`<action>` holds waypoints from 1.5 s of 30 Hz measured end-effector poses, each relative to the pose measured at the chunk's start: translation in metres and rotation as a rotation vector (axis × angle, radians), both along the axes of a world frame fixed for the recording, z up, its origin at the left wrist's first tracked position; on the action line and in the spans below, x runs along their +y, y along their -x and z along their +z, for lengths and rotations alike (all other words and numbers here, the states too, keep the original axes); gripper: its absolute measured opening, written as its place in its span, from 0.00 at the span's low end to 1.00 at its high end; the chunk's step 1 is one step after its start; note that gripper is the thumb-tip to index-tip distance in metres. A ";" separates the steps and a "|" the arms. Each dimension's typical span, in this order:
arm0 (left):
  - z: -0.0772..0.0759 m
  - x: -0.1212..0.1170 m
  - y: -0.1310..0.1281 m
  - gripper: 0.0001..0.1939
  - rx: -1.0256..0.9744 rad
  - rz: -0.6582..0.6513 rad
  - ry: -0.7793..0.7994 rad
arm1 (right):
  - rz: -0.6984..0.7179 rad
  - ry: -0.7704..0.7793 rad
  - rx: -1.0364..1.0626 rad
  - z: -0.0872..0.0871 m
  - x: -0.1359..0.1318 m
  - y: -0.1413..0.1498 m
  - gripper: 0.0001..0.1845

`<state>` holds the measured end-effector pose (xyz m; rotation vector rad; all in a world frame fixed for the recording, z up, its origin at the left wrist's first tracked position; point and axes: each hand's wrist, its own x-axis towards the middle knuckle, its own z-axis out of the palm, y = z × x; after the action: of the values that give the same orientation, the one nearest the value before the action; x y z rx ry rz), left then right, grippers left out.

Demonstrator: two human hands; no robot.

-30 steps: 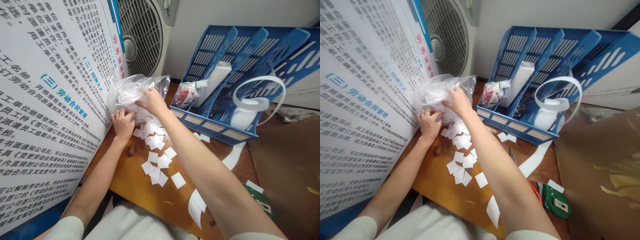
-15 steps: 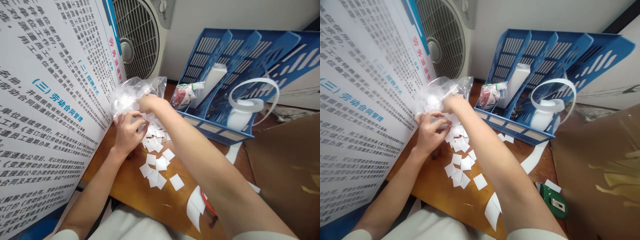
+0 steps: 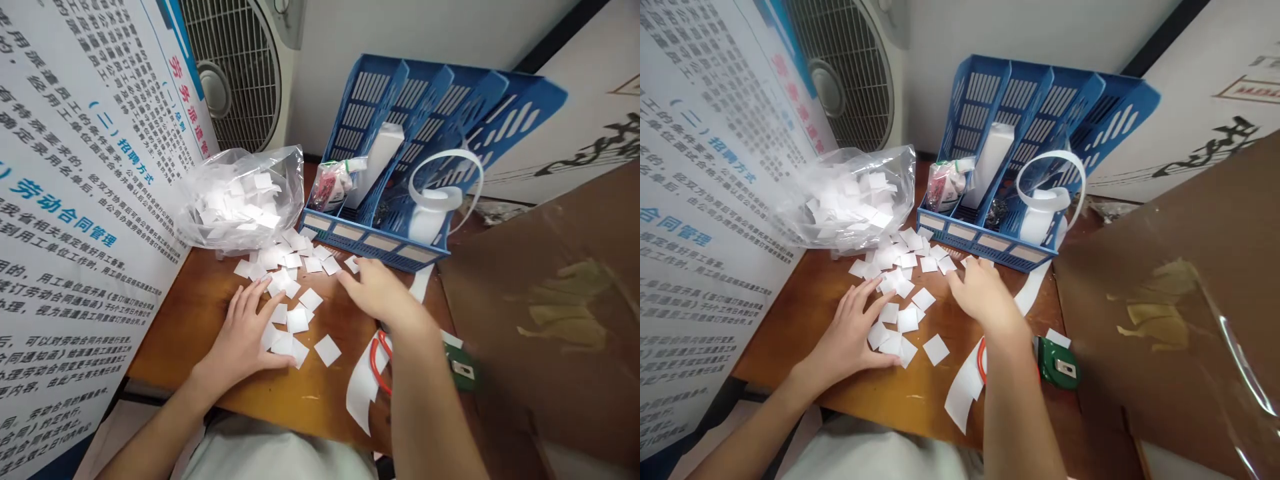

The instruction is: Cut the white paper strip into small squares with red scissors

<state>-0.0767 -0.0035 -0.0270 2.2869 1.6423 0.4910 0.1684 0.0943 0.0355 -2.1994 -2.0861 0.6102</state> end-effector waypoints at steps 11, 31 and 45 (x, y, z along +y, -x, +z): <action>-0.031 0.030 -0.009 0.62 0.087 0.233 -0.126 | 0.134 -0.191 0.063 -0.043 -0.008 0.016 0.28; -0.032 0.033 -0.009 0.63 0.021 0.156 -0.085 | 0.344 -0.199 0.245 -0.061 0.023 0.088 0.29; -0.016 0.022 -0.008 0.61 0.012 0.140 -0.035 | 0.143 -0.301 0.439 -0.019 -0.028 0.011 0.28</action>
<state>-0.0687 0.0189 -0.0428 2.2129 1.8228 0.5421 0.1573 0.0659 0.0163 -1.5968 -1.9573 0.6649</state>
